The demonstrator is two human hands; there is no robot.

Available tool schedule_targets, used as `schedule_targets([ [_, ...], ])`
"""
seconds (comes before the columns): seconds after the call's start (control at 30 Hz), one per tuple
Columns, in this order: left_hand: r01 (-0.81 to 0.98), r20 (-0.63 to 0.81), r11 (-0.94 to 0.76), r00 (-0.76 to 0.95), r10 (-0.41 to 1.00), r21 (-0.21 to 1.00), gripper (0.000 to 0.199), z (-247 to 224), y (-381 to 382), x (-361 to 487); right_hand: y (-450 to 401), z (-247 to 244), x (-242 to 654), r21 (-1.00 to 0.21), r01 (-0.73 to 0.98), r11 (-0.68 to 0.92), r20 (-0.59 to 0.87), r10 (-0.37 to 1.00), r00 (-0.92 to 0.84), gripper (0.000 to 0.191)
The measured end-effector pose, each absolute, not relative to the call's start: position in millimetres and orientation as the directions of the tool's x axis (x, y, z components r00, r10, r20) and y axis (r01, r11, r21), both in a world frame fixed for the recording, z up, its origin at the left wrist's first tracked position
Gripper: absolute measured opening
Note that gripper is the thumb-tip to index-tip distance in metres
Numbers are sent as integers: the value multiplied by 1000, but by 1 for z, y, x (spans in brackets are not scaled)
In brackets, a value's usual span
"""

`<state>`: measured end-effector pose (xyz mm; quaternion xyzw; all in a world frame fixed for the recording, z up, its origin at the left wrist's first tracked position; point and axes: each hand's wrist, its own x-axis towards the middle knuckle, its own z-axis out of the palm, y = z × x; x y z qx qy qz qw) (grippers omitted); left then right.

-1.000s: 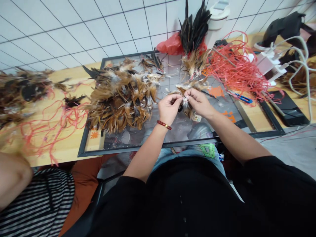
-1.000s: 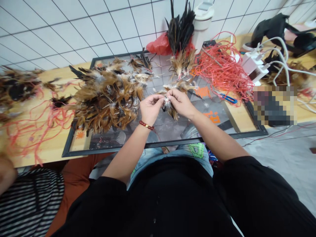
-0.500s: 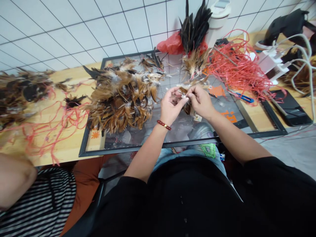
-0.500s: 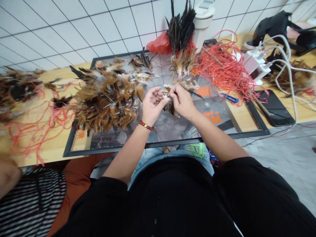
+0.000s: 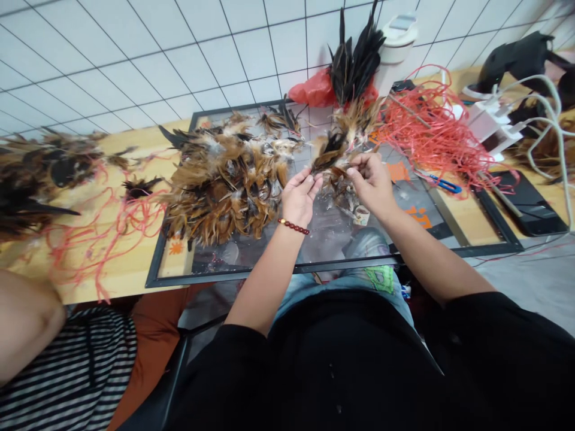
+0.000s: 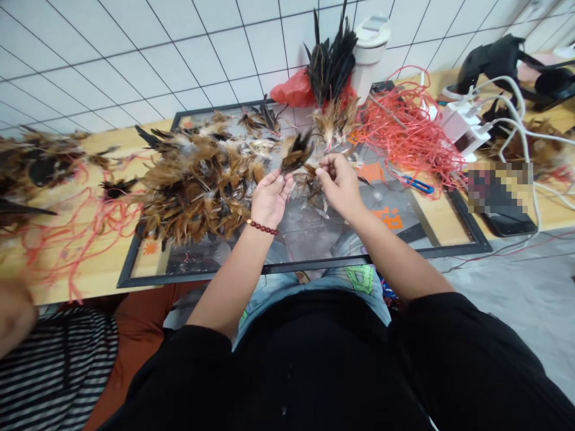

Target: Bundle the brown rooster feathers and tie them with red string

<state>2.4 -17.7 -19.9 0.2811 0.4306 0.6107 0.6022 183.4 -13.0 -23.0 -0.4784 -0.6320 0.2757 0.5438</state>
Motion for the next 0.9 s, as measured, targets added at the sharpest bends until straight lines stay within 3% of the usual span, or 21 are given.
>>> schedule_targets([
  [0.13,-528,-286,262,37,957,808,11,-8,-31,11,-12,-26,176,-919,162,359,351,933,-78,56],
  [0.3,-403,-332,368,160,930,838,21,2,-42,21,-19,-17,176,-928,188,322,319,947,-48,53],
  [0.5,-364,-288,318,135,948,875,12,2,-44,24,-18,-16,178,-924,146,353,352,935,-28,56],
  [0.67,-397,-328,360,148,933,845,24,4,-43,21,-17,-17,174,-948,70,311,301,945,-127,60],
  [0.9,-398,-351,382,151,924,834,17,4,-42,22,-16,-18,174,-950,77,301,290,948,-130,57],
])
